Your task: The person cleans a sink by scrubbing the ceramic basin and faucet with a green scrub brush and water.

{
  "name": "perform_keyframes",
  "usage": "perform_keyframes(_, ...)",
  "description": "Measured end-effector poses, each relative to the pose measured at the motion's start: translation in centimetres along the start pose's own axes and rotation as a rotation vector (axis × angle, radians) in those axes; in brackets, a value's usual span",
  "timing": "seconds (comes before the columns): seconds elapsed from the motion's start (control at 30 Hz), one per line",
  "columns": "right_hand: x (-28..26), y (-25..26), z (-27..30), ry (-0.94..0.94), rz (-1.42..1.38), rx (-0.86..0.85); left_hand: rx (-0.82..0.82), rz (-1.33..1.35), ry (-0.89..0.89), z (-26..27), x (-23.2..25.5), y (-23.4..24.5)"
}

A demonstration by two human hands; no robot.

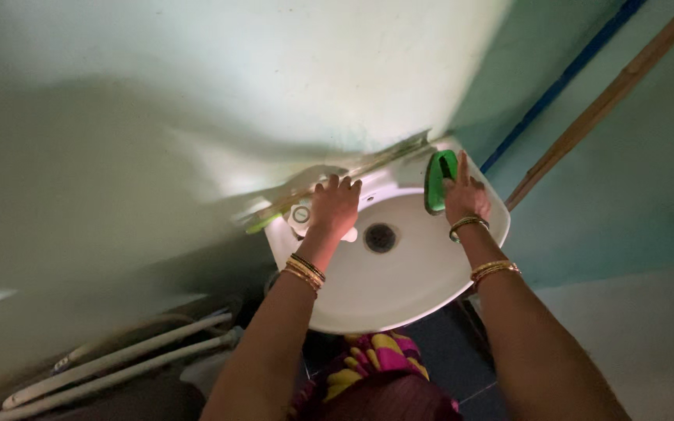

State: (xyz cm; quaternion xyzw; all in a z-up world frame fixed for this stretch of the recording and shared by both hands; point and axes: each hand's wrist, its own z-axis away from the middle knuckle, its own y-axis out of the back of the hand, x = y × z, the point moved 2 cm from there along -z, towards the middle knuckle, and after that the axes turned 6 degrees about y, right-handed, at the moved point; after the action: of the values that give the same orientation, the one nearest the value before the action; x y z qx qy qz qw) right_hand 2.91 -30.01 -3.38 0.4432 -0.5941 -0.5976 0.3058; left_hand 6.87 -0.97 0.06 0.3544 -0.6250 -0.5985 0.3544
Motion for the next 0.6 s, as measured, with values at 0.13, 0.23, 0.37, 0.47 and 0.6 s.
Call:
perform_keyframes(0.13,-0.2,3.2,0.2,-0.208,-0.205,0.010,0.048,-0.026,-0.077,-1.1,0.3,-1.0)
perform_keyframes(0.23,-0.6,4.3,-0.5,-0.225,-0.138,0.025,0.083,0.003,-0.107,-1.5,0.3,-1.2)
perform_keyframes(0.37,-3.4,5.4,0.0,-0.220,-0.158,-0.276,0.045,0.176,-0.067,-1.4,0.2,-1.4)
perform_keyframes(0.47,-5.2,6.8,1.5,0.006,-0.116,-0.305,0.048,0.161,-0.054,-1.8,0.2,-1.7)
perform_keyframes(0.6,-5.3,7.3,1.4,0.047,-0.128,-0.389,0.052,0.112,-0.081,-1.8,0.1,-1.9)
